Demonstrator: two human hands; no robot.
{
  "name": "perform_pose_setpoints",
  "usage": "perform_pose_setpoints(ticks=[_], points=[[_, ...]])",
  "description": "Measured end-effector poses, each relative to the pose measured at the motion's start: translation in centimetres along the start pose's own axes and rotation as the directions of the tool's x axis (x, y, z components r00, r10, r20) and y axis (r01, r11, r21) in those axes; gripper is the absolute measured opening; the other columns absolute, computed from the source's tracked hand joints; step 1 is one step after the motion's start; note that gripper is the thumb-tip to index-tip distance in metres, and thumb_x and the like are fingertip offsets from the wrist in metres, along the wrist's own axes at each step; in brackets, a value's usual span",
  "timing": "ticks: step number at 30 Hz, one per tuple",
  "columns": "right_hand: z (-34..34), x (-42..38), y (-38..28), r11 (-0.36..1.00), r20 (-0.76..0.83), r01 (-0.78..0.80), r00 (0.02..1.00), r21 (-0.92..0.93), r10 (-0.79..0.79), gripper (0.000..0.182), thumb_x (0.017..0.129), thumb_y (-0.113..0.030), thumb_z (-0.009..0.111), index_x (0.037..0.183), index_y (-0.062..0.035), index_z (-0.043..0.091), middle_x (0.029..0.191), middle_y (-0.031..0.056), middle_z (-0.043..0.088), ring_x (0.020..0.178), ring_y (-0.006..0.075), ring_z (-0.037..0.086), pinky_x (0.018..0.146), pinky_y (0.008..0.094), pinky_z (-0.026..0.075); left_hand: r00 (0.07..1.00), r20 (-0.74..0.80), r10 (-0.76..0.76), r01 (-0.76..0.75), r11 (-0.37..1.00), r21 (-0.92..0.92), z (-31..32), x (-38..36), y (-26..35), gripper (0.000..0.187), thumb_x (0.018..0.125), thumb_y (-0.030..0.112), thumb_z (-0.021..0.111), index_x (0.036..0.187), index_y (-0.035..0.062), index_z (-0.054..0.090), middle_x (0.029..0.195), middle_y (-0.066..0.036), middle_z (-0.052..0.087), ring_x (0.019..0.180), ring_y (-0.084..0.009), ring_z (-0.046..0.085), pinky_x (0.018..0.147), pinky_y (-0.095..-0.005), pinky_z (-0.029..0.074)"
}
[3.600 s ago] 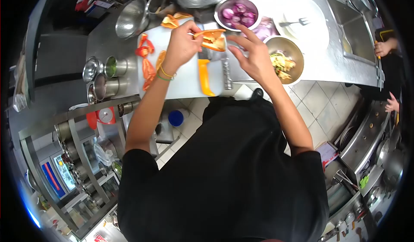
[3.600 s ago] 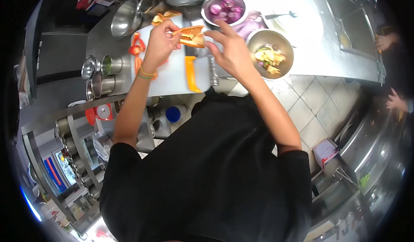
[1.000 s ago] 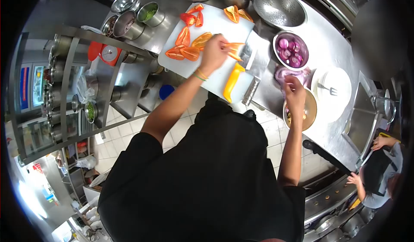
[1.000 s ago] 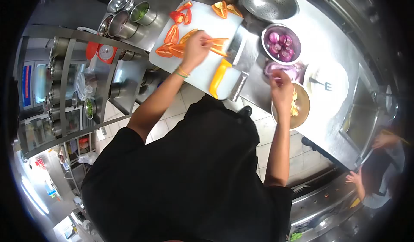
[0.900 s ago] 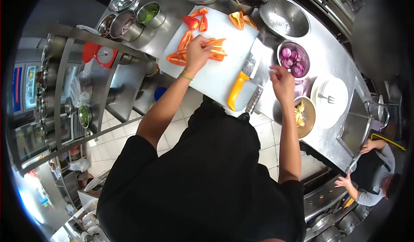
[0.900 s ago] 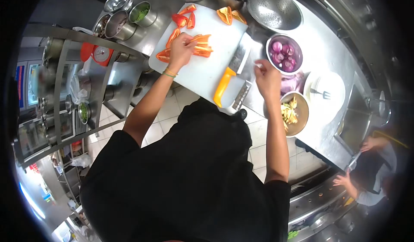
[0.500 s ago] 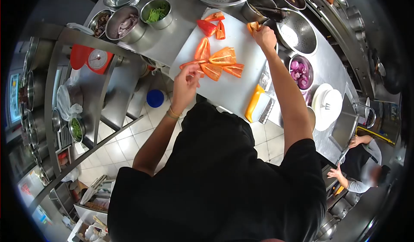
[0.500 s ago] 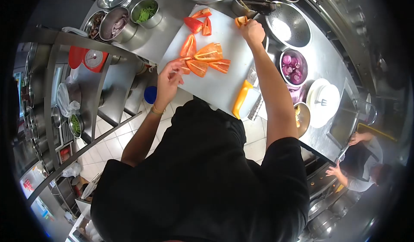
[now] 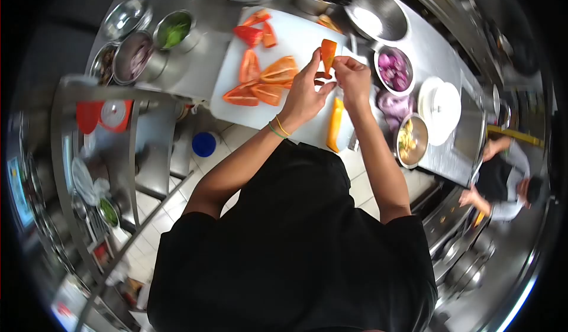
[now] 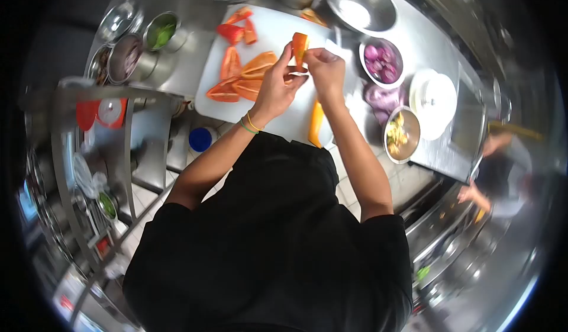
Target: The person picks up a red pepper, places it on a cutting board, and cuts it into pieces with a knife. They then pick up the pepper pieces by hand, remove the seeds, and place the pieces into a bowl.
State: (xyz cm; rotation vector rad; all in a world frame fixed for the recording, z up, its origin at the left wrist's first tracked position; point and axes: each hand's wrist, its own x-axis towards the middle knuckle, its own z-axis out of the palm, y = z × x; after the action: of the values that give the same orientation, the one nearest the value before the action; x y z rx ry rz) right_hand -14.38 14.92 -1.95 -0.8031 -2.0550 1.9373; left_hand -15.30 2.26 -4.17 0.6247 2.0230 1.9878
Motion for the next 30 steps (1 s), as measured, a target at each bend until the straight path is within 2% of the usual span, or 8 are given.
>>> perform_pose_setpoints(ticks=[3,7,11,13,17,19,21,30], points=[[-4.0,-3.4,-1.1,0.987,-0.076,-0.006,0.997,0.162,0.019,0.015,0.084,-0.007,0.068,0.085,0.0071,0.065,0.072,0.0049,0.065,0.063,0.0099,0.060,0.062,0.0231,0.050,0.994,0.059,0.091,-0.083,0.988,-0.127,4.0,0.7,1.4,0.054,0.086,-0.008,0.053,0.137,-0.0028,0.037,0.093,-0.018,0.065,0.071,-0.0211,0.067,0.065,-0.0312,0.054],[-12.7,-5.2,1.6,0.994,-0.177,0.104,0.978,-0.043,-0.110,0.014,0.081,-0.011,0.073,0.082,0.0000,0.066,0.066,-0.0031,0.059,0.056,0.0025,0.046,0.053,0.0188,0.036,0.927,0.363,-0.088,0.135,0.985,-0.107,9.2,1.6,2.5,0.038,0.093,-0.003,0.047,0.131,-0.0009,0.048,0.097,-0.008,0.065,0.074,-0.0108,0.064,0.066,-0.0240,0.053],[-23.0,-7.2,4.5,0.996,-0.345,0.035,0.939,0.088,-0.003,0.015,0.078,-0.007,0.071,0.067,-0.0025,0.061,0.097,0.0053,0.064,0.075,0.0083,0.058,0.065,0.0240,0.043,0.848,0.507,-0.156,0.154,0.987,0.046,16.7,1.4,2.1,0.029,0.089,-0.007,0.046,0.119,-0.0062,0.049,0.095,-0.016,0.067,0.075,-0.0179,0.069,0.061,-0.0266,0.055],[-27.2,-8.1,5.8,0.972,-0.262,-0.041,0.960,0.231,0.102,0.012,0.080,-0.011,0.066,0.080,0.0009,0.067,0.111,0.0089,0.063,0.084,0.0144,0.061,0.075,0.0281,0.047,0.839,0.523,-0.148,0.106,0.988,0.110,20.8,0.9,1.6,0.027,0.088,-0.007,0.047,0.115,-0.0063,0.049,0.092,-0.017,0.067,0.073,-0.0192,0.070,0.059,-0.0273,0.055],[-32.4,-8.6,9.2,0.974,-0.111,-0.071,0.993,-0.217,0.048,0.026,0.078,-0.010,0.065,0.101,0.0000,0.067,0.105,0.0165,0.062,0.089,0.0219,0.063,0.078,0.0314,0.049,0.832,0.536,-0.147,-0.071,0.928,0.365,27.4,0.7,-0.4,0.023,0.085,-0.007,0.050,0.108,-0.0075,0.050,0.086,-0.020,0.068,0.069,-0.0222,0.071,0.057,-0.0291,0.056],[-33.7,-9.2,10.2,0.916,-0.183,-0.068,0.983,-0.396,-0.006,0.023,0.080,-0.012,0.065,0.101,-0.0027,0.066,0.107,0.0134,0.060,0.087,0.0206,0.063,0.076,0.0320,0.049,0.808,0.525,-0.268,0.059,0.923,0.380,29.3,1.0,-1.1,0.025,0.086,-0.005,0.049,0.110,-0.0098,0.051,0.083,-0.019,0.068,0.067,-0.0209,0.071,0.055,-0.0292,0.056],[-34.9,-9.3,10.5,0.730,-0.249,0.061,0.918,-0.681,-0.308,0.023,0.079,-0.013,0.065,0.102,-0.0073,0.067,0.095,0.0108,0.061,0.075,0.0219,0.064,0.066,0.0333,0.050,0.782,0.516,-0.349,0.110,0.893,0.437,30.7,1.2,-0.9,0.024,0.088,-0.003,0.049,0.110,-0.0102,0.054,0.082,-0.018,0.068,0.066,-0.0203,0.071,0.055,-0.0284,0.055],[-35.0,-7.1,11.2,0.536,0.047,0.429,0.810,-0.727,-0.584,0.007,0.077,-0.014,0.065,0.081,-0.0084,0.064,0.070,0.0083,0.061,0.065,0.0282,0.063,0.057,0.0399,0.050,0.717,0.517,-0.468,0.172,0.837,0.519,32.6,0.7,1.6,0.019,0.089,0.001,0.052,0.104,-0.0075,0.061,0.081,-0.014,0.068,0.063,-0.0184,0.069,0.055,-0.0273,0.055]])
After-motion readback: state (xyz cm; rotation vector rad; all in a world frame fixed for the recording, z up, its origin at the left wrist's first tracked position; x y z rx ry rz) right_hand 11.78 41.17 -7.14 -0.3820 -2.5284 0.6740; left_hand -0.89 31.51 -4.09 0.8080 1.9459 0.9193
